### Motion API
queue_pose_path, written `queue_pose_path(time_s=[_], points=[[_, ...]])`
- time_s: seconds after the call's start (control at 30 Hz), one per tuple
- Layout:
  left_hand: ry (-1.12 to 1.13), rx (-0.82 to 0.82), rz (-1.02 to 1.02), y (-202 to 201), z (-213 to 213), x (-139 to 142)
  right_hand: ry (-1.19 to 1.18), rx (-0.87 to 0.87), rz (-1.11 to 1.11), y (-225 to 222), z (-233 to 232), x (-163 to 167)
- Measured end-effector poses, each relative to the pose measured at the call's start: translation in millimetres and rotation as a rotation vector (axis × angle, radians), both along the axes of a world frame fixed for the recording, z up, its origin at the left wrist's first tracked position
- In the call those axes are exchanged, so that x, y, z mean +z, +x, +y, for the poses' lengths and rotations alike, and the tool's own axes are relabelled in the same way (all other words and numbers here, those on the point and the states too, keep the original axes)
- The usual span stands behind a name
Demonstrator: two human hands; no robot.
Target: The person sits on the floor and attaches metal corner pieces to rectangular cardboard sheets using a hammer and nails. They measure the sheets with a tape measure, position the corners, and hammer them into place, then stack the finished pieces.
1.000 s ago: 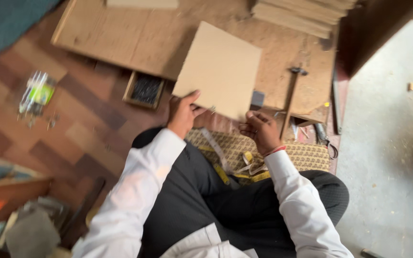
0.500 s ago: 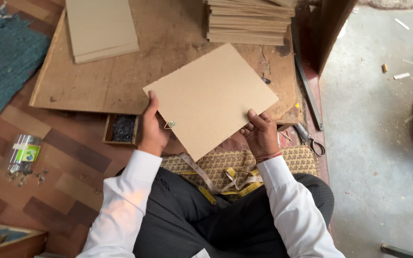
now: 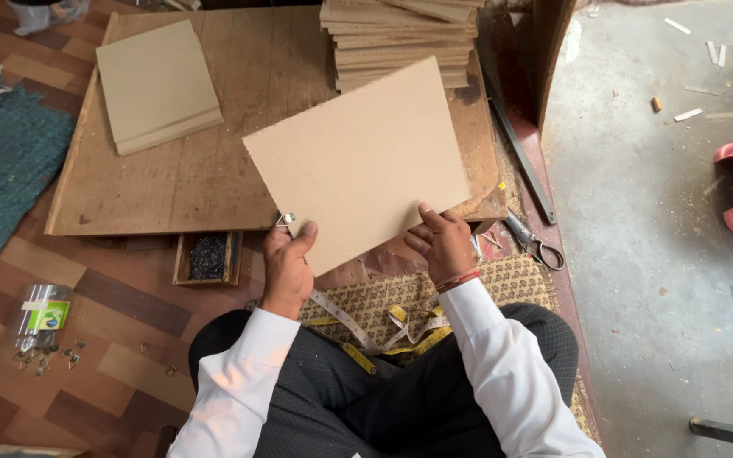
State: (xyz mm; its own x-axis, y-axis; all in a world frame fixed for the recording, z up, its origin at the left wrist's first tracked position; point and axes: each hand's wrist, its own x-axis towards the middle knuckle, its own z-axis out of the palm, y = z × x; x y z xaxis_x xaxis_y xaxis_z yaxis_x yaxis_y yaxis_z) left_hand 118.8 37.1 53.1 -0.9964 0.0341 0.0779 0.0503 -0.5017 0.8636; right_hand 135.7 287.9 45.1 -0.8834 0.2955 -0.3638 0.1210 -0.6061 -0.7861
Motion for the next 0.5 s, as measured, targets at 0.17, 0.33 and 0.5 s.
queue_pose_path(time_s=[0.17, 0.33, 0.5], points=[[-0.904, 0.299, 0.59, 20, -5, 54, -0.129, 0.054, 0.222, 17, 12, 42], [-1.321, 0.346, 1.408, 30, -26, 66, -0.185, 0.243, 0.176, 17, 28, 65], [-1.2, 0.815, 0.785, -18, -47, 8, -0.248, 0.236, 0.296, -2, 12, 62]])
